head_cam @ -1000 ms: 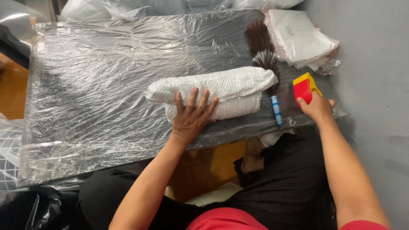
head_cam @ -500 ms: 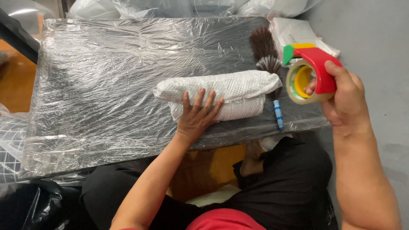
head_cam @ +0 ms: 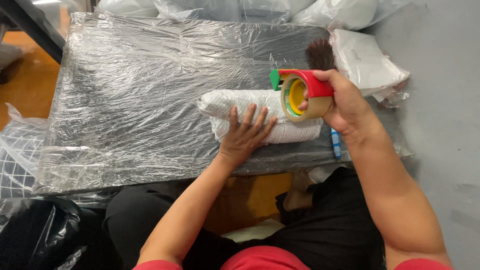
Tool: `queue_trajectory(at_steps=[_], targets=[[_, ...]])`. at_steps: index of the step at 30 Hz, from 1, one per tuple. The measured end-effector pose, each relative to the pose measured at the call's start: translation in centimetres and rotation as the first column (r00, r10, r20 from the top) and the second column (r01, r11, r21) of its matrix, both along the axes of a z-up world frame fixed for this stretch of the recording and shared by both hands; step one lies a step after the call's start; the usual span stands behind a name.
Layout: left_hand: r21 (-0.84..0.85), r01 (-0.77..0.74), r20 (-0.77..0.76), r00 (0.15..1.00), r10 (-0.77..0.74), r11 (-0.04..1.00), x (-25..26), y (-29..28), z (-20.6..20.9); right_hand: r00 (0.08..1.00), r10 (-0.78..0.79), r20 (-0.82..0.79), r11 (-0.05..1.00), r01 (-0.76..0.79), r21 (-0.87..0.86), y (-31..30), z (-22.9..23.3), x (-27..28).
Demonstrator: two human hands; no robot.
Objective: Rolling a white pillow and placing it into a black plastic shipping bag, sealing it with tape, and then placing it into a larger clear plastic bag.
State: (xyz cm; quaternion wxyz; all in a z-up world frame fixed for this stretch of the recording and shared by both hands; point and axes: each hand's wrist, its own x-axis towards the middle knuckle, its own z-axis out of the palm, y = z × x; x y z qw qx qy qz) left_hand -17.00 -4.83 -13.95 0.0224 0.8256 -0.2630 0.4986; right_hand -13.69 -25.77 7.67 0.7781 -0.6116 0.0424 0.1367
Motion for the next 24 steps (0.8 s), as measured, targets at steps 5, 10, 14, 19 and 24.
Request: queue_trajectory(at_steps=[5,10,14,19,24], targets=[[-0.004,-0.007,-0.005,1.000,0.007,1.000,-0.2,0.0,0.3,0.999,0.031,-0.029,0.997,-0.033,-0.067,0.8,-2.1,1.8],[0.031,-0.021,-0.014,1.000,0.022,0.999,-0.4,0.3,0.4,0.999,0.024,-0.038,0.990,-0.030,-0.140,2.1,-3.4,2.1],[0.028,0.001,-0.056,0.998,0.001,1.000,-0.6,0.3,0.4,0.999,0.004,-0.052,0.976,-0.016,-0.216,4.0,-1.9,0.7],[0.030,0.023,-0.080,0.997,-0.020,0.999,-0.4,0.6,1.0,0.999,0.015,-0.046,0.968,-0.026,-0.249,4.5,-2.0,0.8],[0.020,0.030,-0.112,0.993,-0.028,0.999,-0.3,0.6,0.6,0.998,-0.025,-0.049,0.972,0.013,-0.236,4.5,-2.0,0.9]])
